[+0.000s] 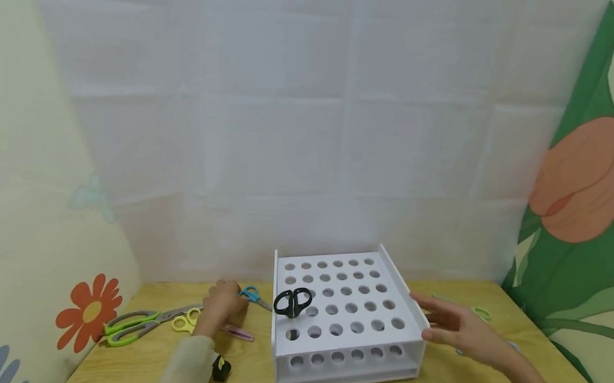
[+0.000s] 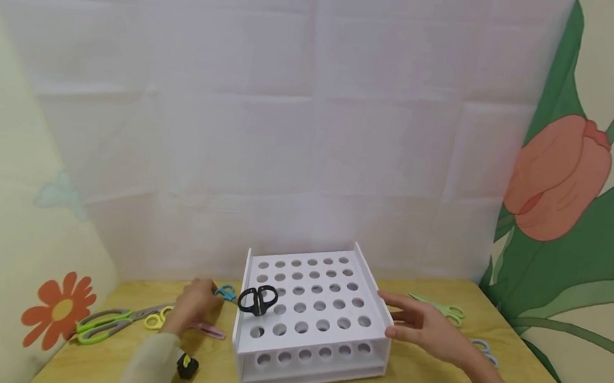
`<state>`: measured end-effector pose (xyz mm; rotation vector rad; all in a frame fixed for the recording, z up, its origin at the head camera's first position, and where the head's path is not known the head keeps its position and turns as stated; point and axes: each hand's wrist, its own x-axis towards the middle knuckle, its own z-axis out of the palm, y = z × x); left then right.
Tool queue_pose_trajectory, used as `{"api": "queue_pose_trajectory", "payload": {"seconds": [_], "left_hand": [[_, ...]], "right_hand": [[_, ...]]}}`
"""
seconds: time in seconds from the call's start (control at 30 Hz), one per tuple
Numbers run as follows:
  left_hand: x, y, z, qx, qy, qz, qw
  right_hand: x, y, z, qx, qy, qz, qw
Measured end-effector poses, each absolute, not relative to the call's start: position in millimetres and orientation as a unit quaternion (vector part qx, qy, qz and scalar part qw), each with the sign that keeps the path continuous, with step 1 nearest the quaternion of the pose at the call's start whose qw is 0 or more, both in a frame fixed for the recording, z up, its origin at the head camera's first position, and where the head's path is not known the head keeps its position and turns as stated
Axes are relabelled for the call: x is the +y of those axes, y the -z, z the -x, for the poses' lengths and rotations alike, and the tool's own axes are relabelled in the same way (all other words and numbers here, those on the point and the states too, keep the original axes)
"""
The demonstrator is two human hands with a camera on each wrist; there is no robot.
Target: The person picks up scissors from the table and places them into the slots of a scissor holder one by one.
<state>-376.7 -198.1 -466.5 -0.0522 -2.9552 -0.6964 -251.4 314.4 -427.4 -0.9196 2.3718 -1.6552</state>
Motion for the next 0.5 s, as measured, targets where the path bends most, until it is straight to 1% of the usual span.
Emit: {"api": "queue_pose_trajectory", "payload": {"seconds": [0.17,0.5], "left_hand": [[-199.3,470.9,378.3,-0.969,0.237,0.020,0.063],[-206.5,470.9,377.8,-0.965,0.250,0.031,0.070]], "right_hand": [[314.6,426.2,250.2,0.773,0.550,0.310,0.064],[315.5,426.9,250.7,0.779,0.552,0.290,0.075]]}}
